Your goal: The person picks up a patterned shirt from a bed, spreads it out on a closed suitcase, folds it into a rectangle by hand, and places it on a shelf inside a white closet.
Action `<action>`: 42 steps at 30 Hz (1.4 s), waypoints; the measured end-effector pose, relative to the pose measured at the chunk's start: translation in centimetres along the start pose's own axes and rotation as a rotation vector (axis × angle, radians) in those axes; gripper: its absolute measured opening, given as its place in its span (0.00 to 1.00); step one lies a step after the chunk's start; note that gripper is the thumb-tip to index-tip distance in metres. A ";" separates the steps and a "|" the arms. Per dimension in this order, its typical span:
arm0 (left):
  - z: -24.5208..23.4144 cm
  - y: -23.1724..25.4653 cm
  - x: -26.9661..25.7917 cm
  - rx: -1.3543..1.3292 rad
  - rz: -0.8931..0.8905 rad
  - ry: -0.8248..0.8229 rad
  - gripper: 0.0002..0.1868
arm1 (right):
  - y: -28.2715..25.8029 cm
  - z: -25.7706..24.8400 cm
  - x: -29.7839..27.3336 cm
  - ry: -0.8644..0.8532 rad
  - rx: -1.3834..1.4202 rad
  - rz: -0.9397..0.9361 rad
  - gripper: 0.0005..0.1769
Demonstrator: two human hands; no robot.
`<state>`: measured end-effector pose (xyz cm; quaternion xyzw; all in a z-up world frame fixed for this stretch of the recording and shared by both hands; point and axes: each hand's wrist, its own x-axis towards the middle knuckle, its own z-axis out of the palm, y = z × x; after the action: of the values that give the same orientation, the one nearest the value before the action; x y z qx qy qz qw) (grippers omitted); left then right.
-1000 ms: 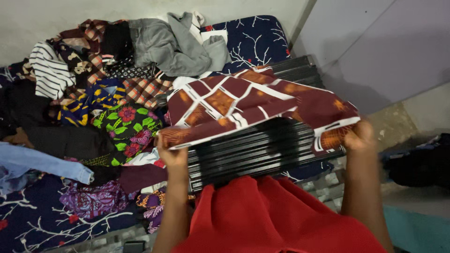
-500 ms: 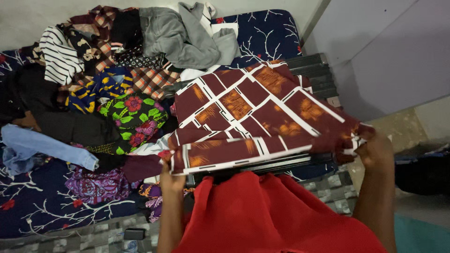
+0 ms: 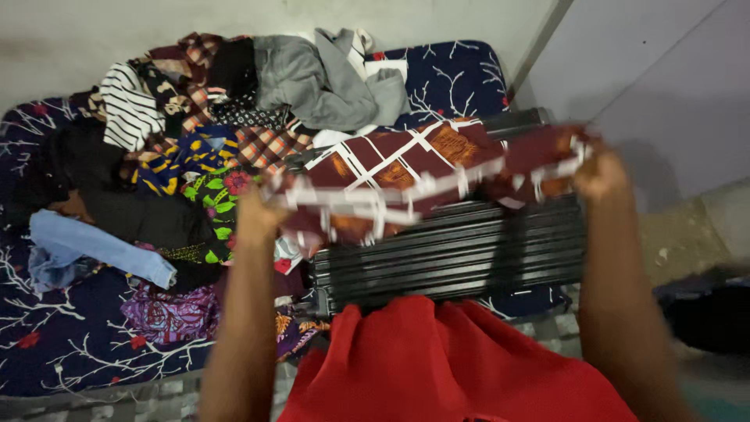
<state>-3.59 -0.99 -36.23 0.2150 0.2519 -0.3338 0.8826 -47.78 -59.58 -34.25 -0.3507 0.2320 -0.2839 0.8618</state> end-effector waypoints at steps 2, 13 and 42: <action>7.8 3.3 1.5 0.031 0.094 -0.124 0.20 | -3.2 4.1 3.4 0.002 0.145 -0.055 0.12; 29.9 11.4 -11.9 0.227 0.416 -0.568 0.22 | -19.2 24.0 -2.1 -0.551 -0.078 -0.381 0.18; 29.5 13.1 -2.1 0.156 0.265 -0.518 0.13 | -19.9 26.7 -3.3 -0.403 -0.197 -0.488 0.20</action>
<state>13.05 -7.18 -9.16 0.2206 -0.0383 -0.2779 0.9341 -40.73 -56.62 -1.69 -0.5266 -0.0078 -0.3829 0.7589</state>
